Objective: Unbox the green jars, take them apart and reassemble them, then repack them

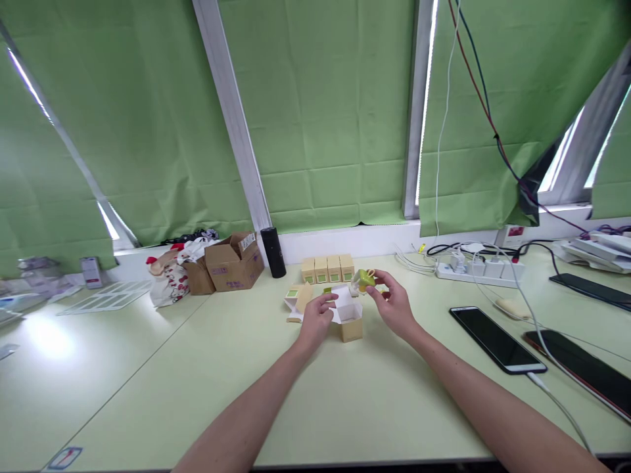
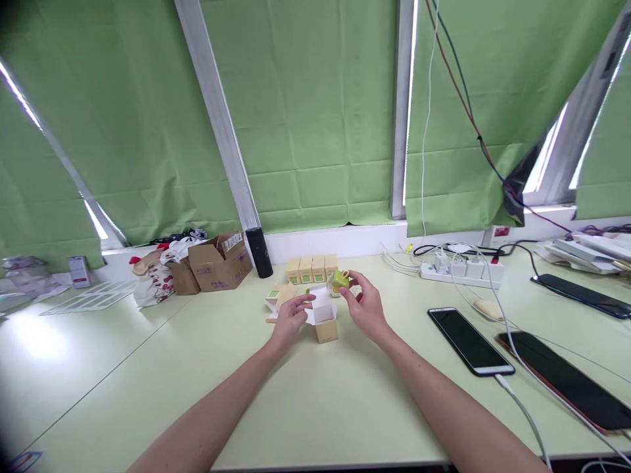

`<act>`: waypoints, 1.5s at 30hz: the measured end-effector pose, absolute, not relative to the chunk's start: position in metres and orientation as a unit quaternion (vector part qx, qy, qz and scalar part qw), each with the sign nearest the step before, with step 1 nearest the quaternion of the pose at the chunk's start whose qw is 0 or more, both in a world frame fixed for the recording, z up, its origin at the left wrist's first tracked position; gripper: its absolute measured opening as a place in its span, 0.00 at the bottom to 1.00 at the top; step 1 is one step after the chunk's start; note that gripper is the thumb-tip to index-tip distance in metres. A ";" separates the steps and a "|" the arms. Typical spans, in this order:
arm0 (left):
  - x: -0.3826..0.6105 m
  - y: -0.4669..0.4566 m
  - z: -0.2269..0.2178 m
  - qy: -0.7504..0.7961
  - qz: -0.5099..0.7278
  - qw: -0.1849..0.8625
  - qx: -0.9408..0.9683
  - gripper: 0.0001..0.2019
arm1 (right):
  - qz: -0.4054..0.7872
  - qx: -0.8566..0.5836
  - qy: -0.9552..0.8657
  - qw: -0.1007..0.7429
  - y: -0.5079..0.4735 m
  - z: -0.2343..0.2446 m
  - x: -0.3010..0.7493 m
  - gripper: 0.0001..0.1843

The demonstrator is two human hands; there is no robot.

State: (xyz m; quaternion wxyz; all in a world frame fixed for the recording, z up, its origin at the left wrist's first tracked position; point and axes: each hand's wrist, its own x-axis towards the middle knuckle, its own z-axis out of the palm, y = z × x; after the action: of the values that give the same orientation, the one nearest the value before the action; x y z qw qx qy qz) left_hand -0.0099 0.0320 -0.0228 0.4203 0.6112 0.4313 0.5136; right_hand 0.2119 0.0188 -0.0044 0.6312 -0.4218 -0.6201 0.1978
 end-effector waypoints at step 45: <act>-0.008 0.028 -0.019 0.394 0.511 0.474 0.599 0.26 | 0.097 -0.398 -0.807 0.426 0.006 -0.006 0.209 0.17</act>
State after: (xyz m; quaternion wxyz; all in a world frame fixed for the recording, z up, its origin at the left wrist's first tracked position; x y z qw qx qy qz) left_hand -0.0078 0.0284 -0.0194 0.4740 0.5994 0.3935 0.5110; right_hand 0.2090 0.0057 -0.0060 0.4259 -0.3975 -0.8070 0.0966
